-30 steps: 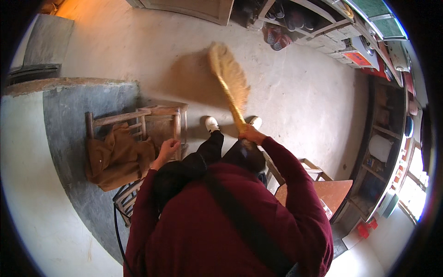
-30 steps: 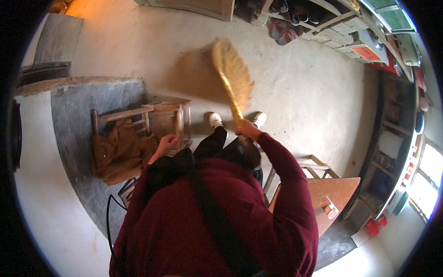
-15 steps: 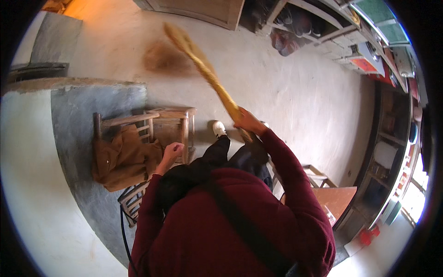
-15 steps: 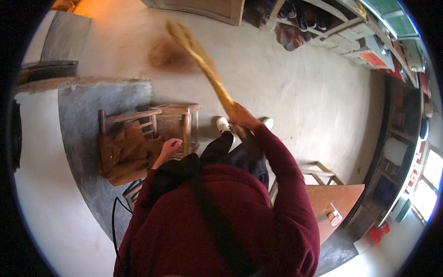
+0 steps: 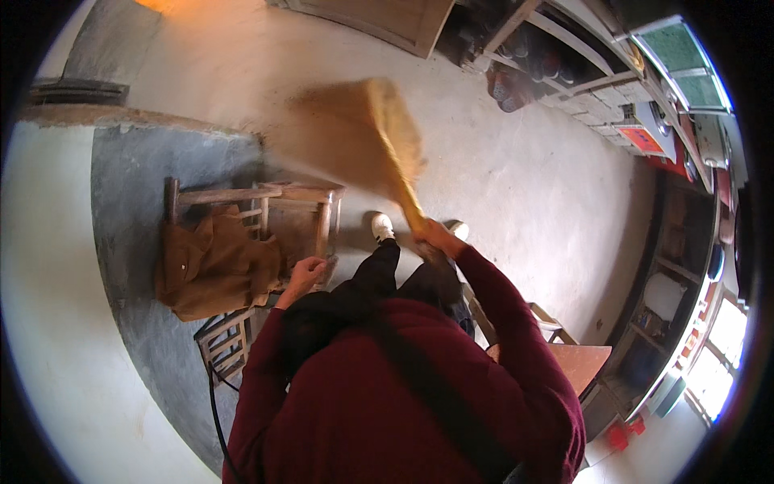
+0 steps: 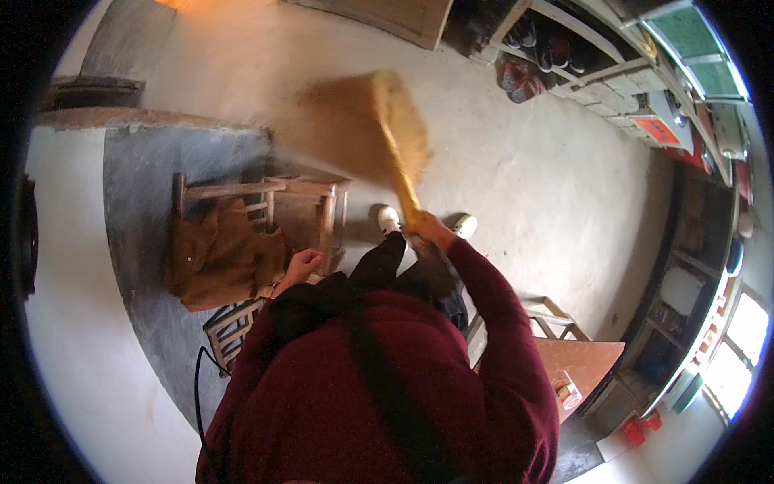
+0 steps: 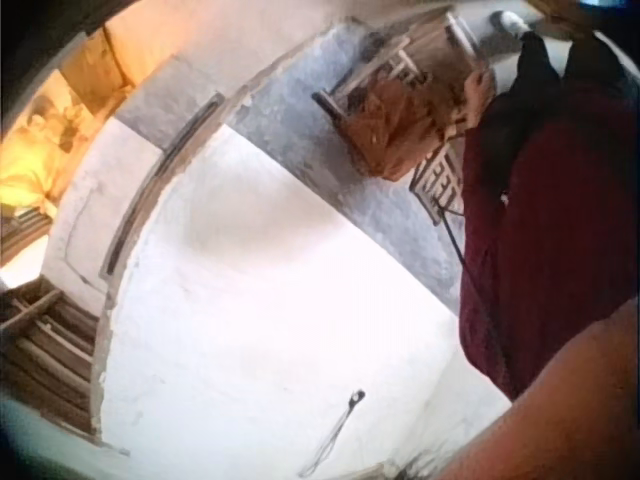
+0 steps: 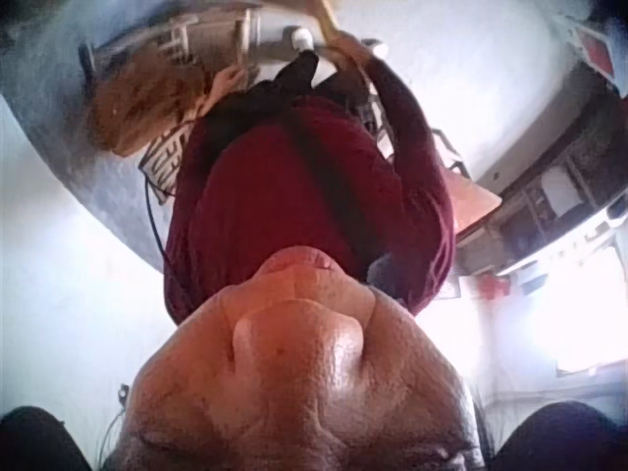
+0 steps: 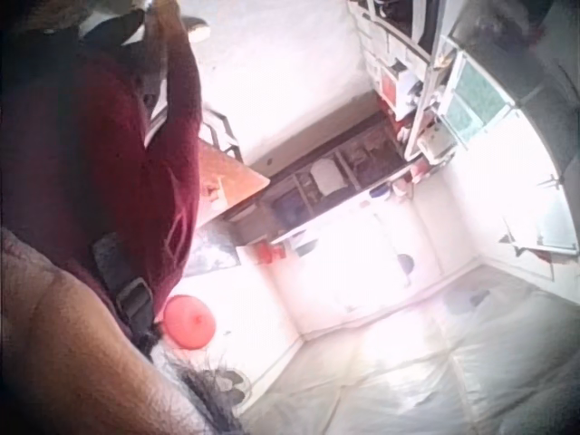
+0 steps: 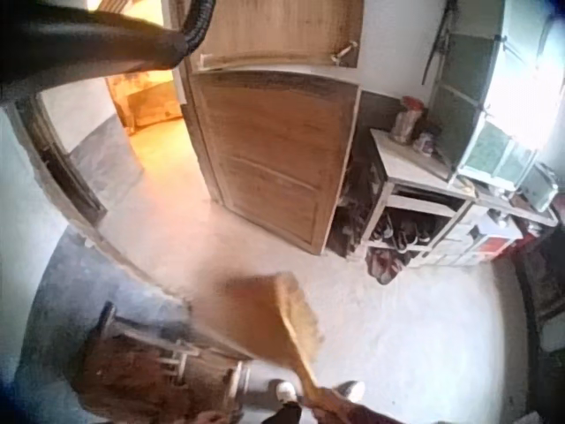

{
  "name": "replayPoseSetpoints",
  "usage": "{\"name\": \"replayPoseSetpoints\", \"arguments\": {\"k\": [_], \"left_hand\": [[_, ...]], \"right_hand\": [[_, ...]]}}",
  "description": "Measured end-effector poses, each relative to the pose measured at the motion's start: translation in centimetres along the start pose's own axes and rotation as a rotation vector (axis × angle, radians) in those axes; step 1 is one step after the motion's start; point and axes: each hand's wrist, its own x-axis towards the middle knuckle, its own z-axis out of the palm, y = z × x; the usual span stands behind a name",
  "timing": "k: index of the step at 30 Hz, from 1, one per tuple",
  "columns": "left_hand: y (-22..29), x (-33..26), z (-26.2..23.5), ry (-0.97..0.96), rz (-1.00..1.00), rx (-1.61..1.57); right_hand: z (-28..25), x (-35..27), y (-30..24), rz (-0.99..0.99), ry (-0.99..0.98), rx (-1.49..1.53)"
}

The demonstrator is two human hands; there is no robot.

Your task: The person sweeps a concrete floor with a traditional straw broom, moving around furniture and a washing machine. They briefly lift a wooden board to sweep underneath it and continue sweeping debris toward a doorway.

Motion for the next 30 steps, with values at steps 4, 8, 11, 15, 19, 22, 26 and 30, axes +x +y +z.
{"name": "replayPoseSetpoints", "arguments": {"k": [4,8,11,15,19,22,26,30], "left_hand": [[0.4,0.8,-0.7,-0.024,0.026,-0.017],[4.5,4.2,-2.7,-0.010,0.115,0.089],[8.4,7.3,-3.7,-0.013,0.181,0.055],[15.7,11.9,-3.5,-0.015,0.333,0.157],[23.5,15.5,-2.4,-0.034,0.460,0.106],[30.9,17.5,-1.4,-0.086,0.534,0.219],[40.5,22.1,-0.6,-0.094,0.634,0.209],[52.8,26.1,0.7,0.063,0.834,0.305]], "right_hand": [[-1.8,0.1,-8.2,0.048,-0.061,0.552],[-4.4,-3.9,-6.3,-0.117,0.122,0.320],[-6.4,-10.9,-4.8,-0.226,0.386,-0.008],[-7.9,-18.6,-3.5,0.061,0.561,0.228],[-10.7,-19.3,-1.4,0.151,0.601,0.472],[-14.1,-14.0,3.7,0.130,0.718,0.478],[-19.8,-7.6,2.8,0.346,0.746,0.128],[-22.0,-6.8,4.4,0.324,0.602,-0.060]]}}
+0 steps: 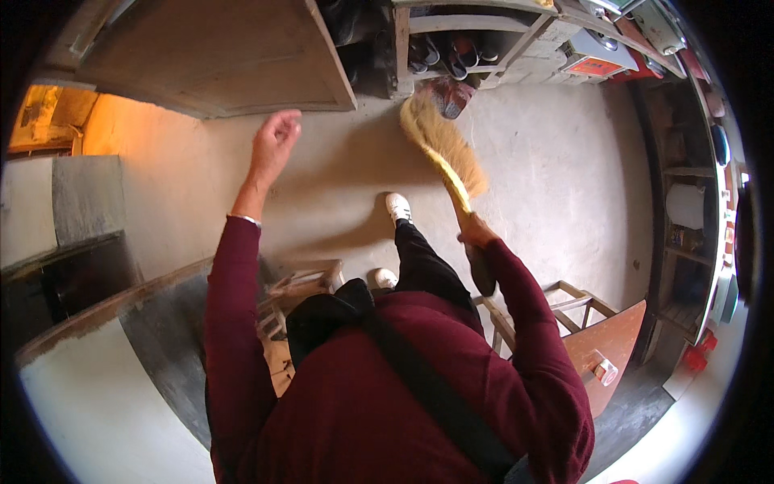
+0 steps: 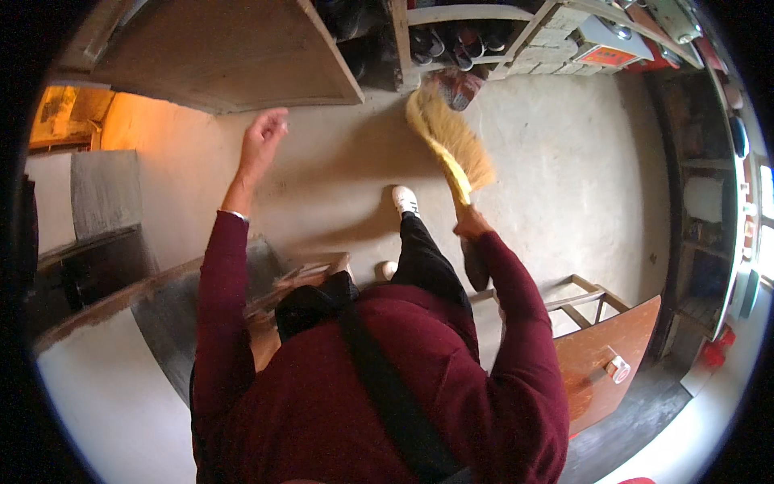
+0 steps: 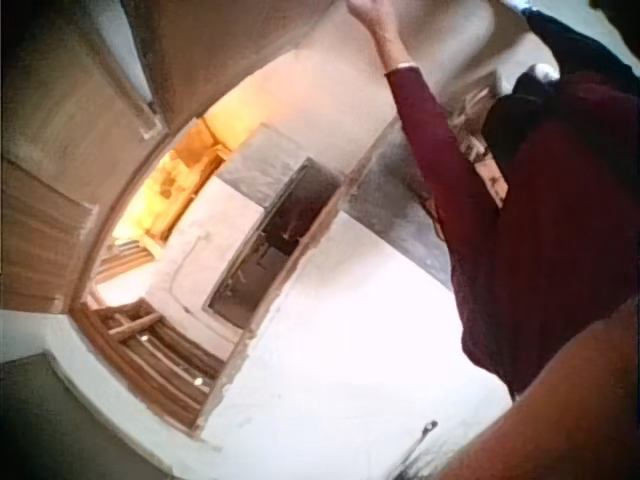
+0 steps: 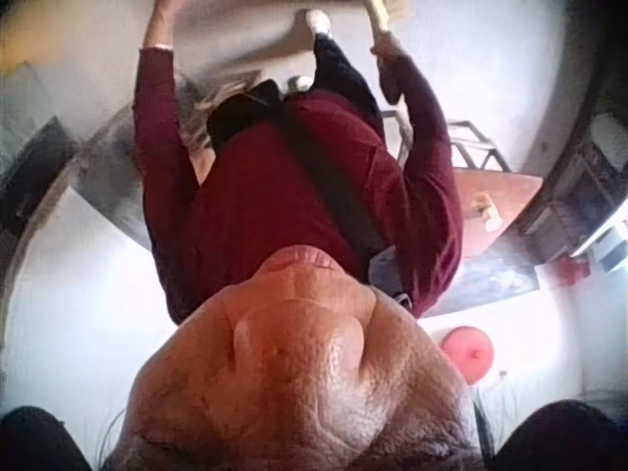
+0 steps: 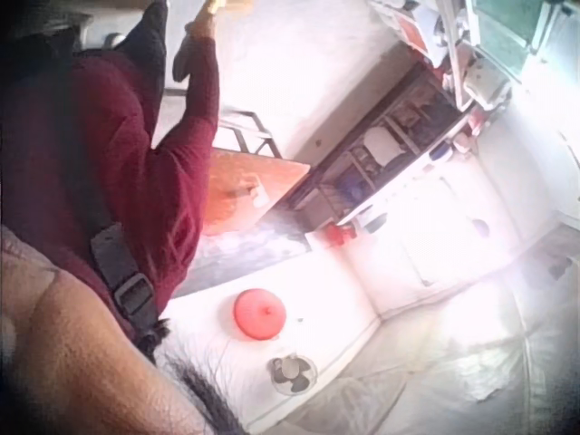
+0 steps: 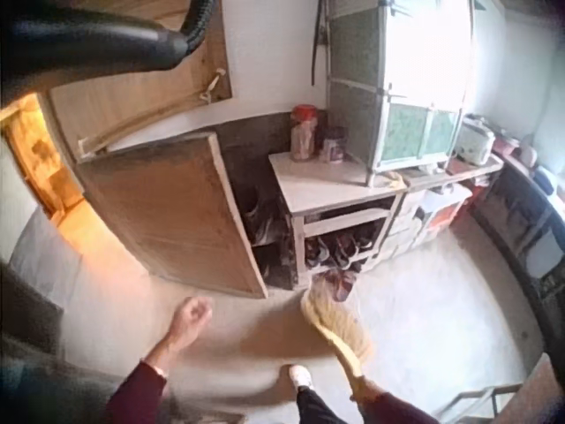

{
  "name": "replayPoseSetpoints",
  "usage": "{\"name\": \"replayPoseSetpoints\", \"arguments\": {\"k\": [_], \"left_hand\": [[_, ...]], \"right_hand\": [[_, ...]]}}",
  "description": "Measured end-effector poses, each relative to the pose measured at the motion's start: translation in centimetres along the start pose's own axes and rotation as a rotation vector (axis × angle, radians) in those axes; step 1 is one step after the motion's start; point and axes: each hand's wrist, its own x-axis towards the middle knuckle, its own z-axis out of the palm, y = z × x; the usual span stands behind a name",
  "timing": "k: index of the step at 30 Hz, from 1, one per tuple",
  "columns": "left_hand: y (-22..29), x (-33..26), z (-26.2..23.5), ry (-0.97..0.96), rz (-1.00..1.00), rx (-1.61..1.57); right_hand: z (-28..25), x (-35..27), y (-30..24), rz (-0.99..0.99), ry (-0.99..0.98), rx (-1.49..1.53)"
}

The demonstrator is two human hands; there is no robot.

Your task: The person sweeps a concrete floor with a traditional straw broom, moving around furniture and a washing machine. They briefly lift a wooden board to sweep underneath it and continue sweeping debris toward a doorway.

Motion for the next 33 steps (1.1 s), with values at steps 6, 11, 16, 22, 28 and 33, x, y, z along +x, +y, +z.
{"name": "replayPoseSetpoints", "arguments": {"k": [6,11,16,22,28,33], "left_hand": [[8.1,14.7,-2.6,0.390,0.514,0.275],[11.7,24.4,-3.7,0.733,0.856,0.720],[15.8,28.8,-4.6,0.851,0.752,0.919],[15.2,32.2,-7.3,0.596,0.549,1.001],[16.2,31.1,-7.5,0.569,0.601,0.957],[14.9,24.0,-10.9,0.521,0.718,0.973]], "right_hand": [[-8.8,-9.8,-1.0,-0.018,-0.002,0.064],[-6.9,-3.9,0.2,0.031,0.115,0.071],[-5.6,-0.6,-3.9,0.060,-0.112,0.080],[-9.9,-6.8,-4.0,0.012,-0.139,0.062],[-6.3,-1.9,-4.2,0.124,-0.120,0.113],[-6.9,-2.7,-6.6,-0.045,-0.215,0.139]]}}
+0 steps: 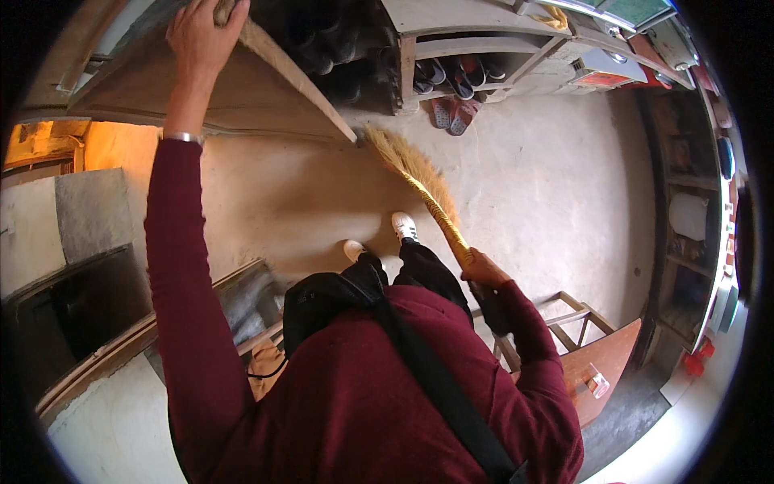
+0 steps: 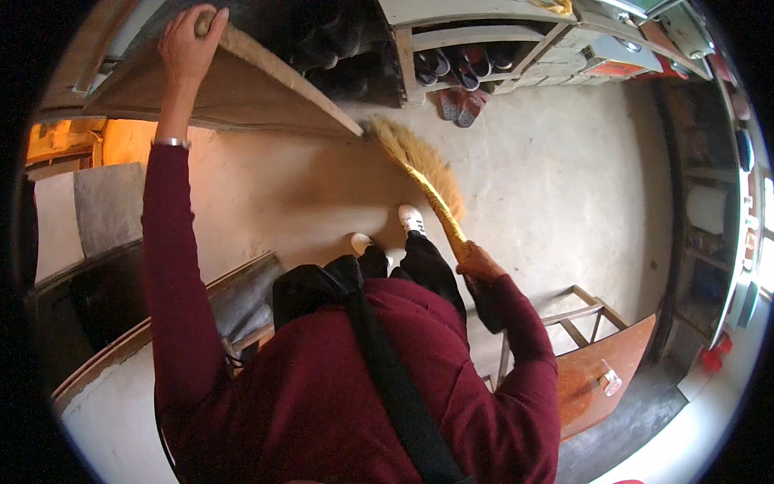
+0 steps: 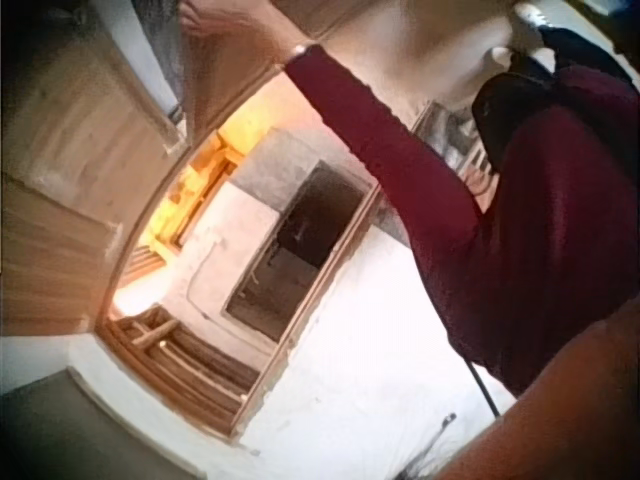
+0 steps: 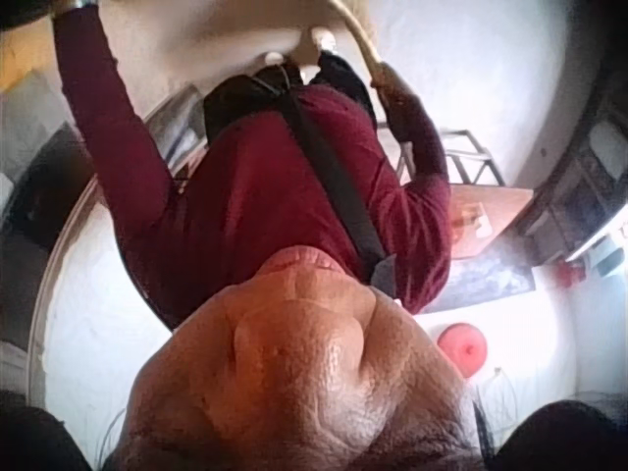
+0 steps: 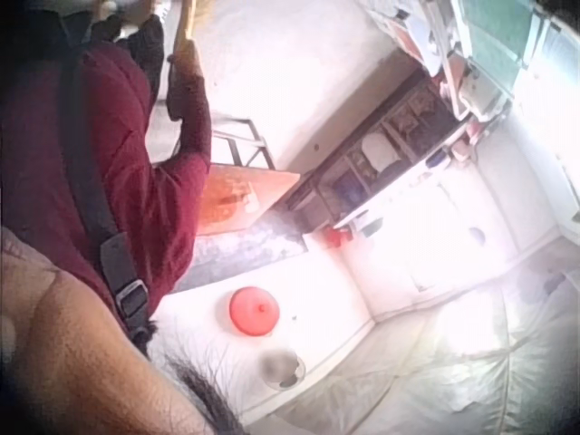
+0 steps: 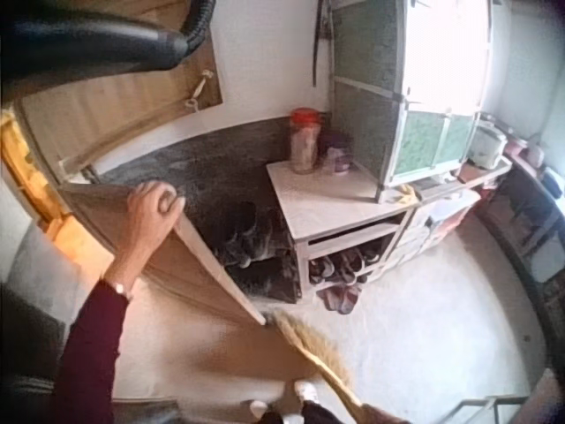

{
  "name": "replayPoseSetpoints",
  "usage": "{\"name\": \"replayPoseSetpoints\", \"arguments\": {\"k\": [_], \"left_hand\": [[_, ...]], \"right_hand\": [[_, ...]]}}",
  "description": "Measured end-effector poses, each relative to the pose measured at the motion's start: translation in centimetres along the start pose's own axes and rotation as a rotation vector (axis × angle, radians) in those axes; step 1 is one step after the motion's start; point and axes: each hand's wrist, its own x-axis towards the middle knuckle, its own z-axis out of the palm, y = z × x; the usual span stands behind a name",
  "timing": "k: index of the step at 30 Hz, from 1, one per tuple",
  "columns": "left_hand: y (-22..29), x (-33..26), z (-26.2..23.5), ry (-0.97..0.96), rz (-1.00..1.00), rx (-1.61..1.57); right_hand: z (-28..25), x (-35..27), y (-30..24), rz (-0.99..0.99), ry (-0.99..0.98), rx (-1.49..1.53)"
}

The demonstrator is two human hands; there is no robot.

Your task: The person sweeps a concrete floor with a traditional straw broom, moving around furniture and a washing machine. They briefly lift a wooden board to sweep underneath it and continue sweeping debris toward a doorway.

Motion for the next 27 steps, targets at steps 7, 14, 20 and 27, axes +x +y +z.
{"name": "replayPoseSetpoints", "arguments": {"k": [7,14,20,27], "left_hand": [[-1.1,-10.3,-7.7,0.140,0.028,-0.166],[-2.9,-17.6,-16.9,0.016,-0.058,-0.177],[-5.6,-22.9,-21.4,0.005,-0.110,-0.233],[-6.6,-24.3,-23.4,-0.021,-0.137,-0.220]], "right_hand": [[0.7,2.3,-4.5,-0.103,0.132,0.164],[5.5,15.6,-13.7,-0.194,0.011,-0.034],[-2.5,11.4,-11.0,-0.341,-0.089,-0.435],[0.0,14.9,-12.2,-0.420,-0.039,-0.305]]}}
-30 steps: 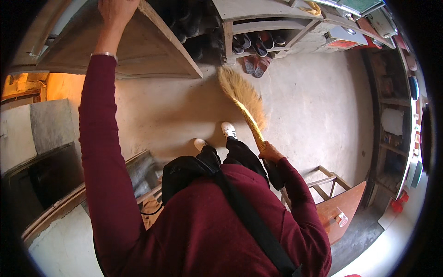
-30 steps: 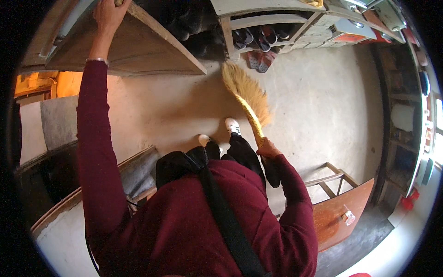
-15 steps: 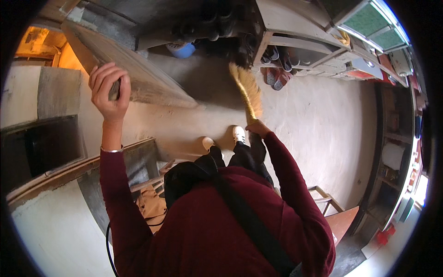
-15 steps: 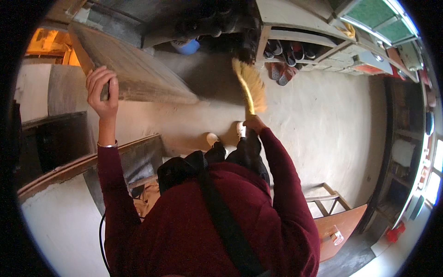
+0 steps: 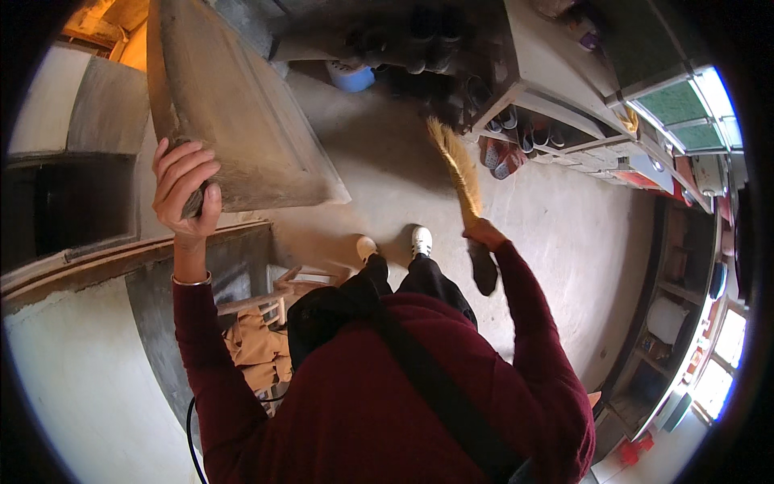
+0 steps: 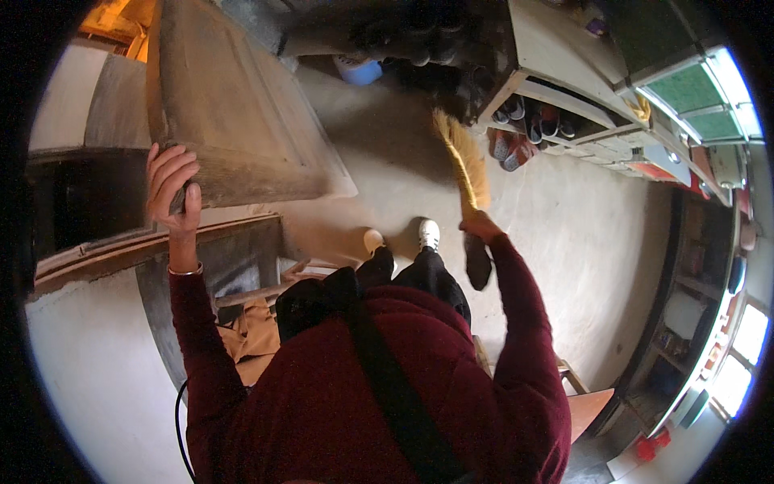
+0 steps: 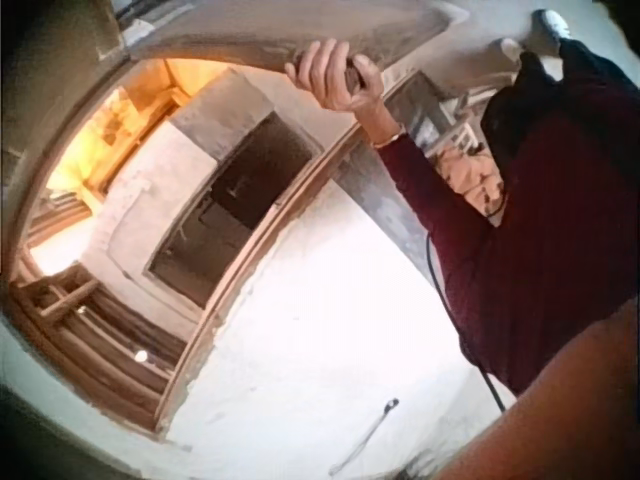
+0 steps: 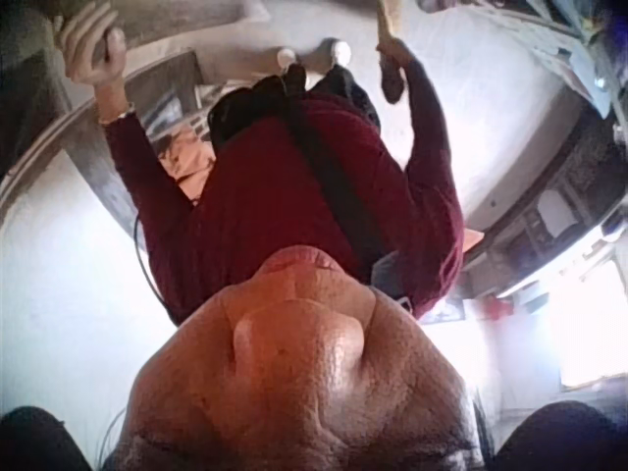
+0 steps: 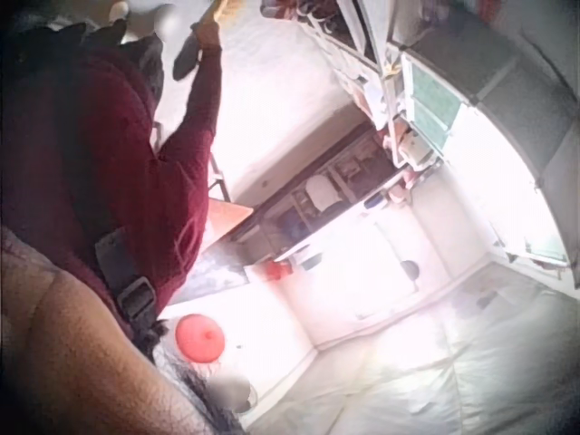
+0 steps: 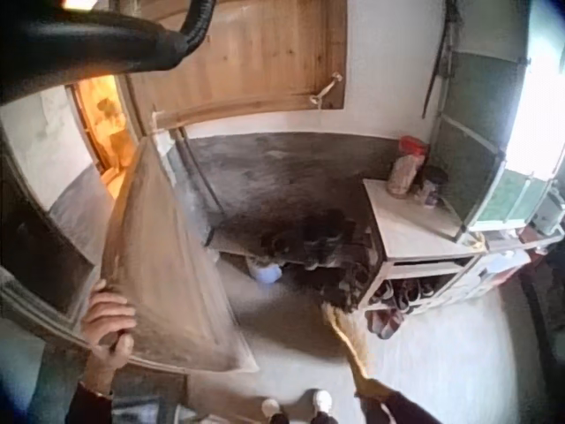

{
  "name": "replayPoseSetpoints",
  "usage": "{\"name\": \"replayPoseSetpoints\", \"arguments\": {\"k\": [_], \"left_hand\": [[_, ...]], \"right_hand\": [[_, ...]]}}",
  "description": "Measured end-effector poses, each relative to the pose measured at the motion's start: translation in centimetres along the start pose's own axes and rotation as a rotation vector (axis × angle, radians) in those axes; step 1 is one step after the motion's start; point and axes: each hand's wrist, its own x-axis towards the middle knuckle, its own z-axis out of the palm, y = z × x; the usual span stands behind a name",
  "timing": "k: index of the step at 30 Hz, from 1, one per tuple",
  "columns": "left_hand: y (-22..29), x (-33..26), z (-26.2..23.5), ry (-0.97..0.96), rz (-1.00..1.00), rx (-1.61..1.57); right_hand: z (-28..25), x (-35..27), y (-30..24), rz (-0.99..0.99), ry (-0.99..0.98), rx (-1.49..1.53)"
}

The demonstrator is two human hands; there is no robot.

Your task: The person sweeps a concrete floor with a traditional straw broom, moving around furniture and a washing machine. They briefly lift a wooden board to sweep underneath it and continue sweeping debris toward a doorway.

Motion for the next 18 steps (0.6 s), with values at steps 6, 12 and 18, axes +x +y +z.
{"name": "replayPoseSetpoints", "arguments": {"k": [6,12,18], "left_hand": [[-0.9,-0.4,-0.3,0.003,0.016,-0.025],[-1.2,-1.2,-0.6,0.038,-0.007,-0.039],[-1.8,-0.9,-0.5,0.039,0.002,-0.053]], "right_hand": [[3.5,2.7,-8.9,0.269,-0.238,-0.010],[-2.2,1.1,-10.4,0.139,-0.110,-0.028],[2.0,13.2,-9.1,0.303,-0.113,-0.028]]}}
